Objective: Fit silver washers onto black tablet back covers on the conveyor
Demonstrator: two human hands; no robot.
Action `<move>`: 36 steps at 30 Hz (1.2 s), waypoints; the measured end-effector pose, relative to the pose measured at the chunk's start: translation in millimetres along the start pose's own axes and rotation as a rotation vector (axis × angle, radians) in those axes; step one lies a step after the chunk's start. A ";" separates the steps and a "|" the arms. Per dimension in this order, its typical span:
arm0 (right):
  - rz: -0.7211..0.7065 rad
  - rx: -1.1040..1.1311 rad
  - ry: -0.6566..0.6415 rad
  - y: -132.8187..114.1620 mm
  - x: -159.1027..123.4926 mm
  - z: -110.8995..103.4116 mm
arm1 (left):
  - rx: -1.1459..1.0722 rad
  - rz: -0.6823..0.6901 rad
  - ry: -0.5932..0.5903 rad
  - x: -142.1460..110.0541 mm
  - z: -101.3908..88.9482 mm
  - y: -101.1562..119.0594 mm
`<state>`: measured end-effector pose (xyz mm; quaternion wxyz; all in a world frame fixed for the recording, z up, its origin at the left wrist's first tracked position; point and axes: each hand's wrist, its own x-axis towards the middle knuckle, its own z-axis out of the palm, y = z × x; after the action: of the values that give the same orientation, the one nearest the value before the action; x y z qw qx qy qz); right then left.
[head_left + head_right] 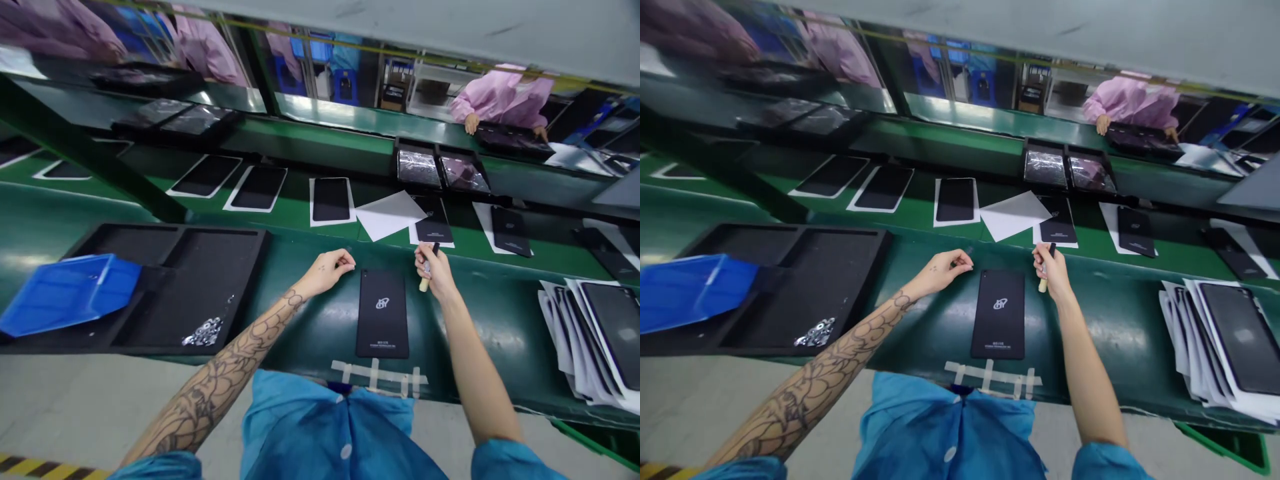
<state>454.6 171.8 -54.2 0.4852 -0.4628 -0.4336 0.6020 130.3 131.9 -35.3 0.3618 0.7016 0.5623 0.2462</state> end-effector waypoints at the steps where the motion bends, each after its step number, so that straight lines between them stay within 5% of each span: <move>1: 0.037 0.153 -0.006 5.8 -4.0 -1.5 | -0.013 -0.003 -0.022 -2.7 3.5 -0.8; 7: -0.005 0.564 -0.011 22.5 4.7 -2.3 | -0.059 -0.053 -0.112 19.8 26.8 1.8; 15: 0.024 0.512 -0.009 21.7 33.4 11.4 | -0.003 -0.194 -0.246 38.3 26.8 6.2; 24: 0.000 0.576 -0.013 26.0 30.8 13.2 | 0.226 -0.304 -0.401 74.9 20.6 28.9; 36: -0.029 0.477 -0.007 26.8 32.9 13.9 | 0.327 -0.239 -0.492 121.9 31.1 32.6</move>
<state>432.9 199.1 -81.9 0.5880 -0.3268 -0.2875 0.6818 203.7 239.2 -36.4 0.3959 0.7180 0.5683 -0.0687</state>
